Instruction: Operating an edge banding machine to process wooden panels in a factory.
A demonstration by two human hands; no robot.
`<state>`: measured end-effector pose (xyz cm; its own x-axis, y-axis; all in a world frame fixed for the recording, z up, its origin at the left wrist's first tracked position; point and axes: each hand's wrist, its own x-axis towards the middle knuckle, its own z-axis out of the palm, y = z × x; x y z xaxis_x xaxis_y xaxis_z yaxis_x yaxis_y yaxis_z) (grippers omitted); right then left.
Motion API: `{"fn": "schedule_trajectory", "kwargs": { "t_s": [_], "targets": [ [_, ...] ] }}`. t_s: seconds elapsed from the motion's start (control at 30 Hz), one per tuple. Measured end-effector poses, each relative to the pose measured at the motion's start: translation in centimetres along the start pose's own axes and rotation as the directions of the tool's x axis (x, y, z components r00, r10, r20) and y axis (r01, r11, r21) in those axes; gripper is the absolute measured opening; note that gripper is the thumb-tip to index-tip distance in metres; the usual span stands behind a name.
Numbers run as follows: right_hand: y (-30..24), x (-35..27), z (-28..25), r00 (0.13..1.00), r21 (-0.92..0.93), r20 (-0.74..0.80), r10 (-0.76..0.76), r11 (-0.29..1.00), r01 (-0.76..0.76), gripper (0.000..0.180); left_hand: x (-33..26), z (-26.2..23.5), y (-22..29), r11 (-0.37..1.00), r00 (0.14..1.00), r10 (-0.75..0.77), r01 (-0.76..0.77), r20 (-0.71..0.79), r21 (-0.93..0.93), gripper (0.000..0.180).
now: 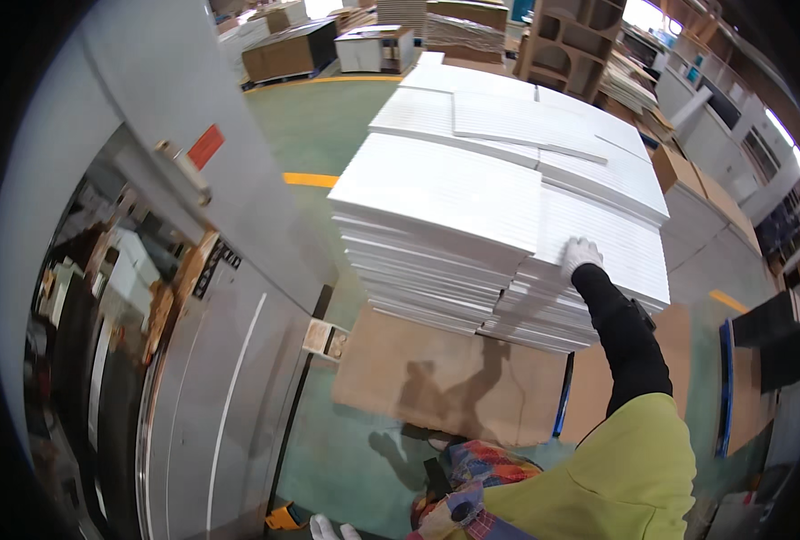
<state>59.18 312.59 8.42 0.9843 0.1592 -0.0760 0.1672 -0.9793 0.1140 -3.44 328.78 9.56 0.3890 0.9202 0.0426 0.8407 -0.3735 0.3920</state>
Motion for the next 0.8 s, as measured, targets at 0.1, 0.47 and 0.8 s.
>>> {"fn": "schedule_trajectory", "kwargs": {
  "t_s": [0.1,0.47,0.8],
  "targets": [
    [4.3,0.3,2.6,0.974,-0.179,-0.157,-0.165,0.974,0.136,0.032,3.2,0.8,2.9,0.993,0.994,0.112,-0.113,0.014,0.036,0.045],
    [8.7,-2.1,2.8,0.931,-0.054,-0.156,-0.329,0.944,0.325,0.015,8.0,4.1,6.4,0.854,0.854,0.52,-0.52,0.0,-0.027,0.043],
    [17.8,-8.9,3.8,0.89,-0.129,-0.294,-0.35,0.937,0.325,0.039,8.0,6.8,7.8,0.894,0.865,0.44,-0.447,0.243,-0.029,0.047]
  ]
}}
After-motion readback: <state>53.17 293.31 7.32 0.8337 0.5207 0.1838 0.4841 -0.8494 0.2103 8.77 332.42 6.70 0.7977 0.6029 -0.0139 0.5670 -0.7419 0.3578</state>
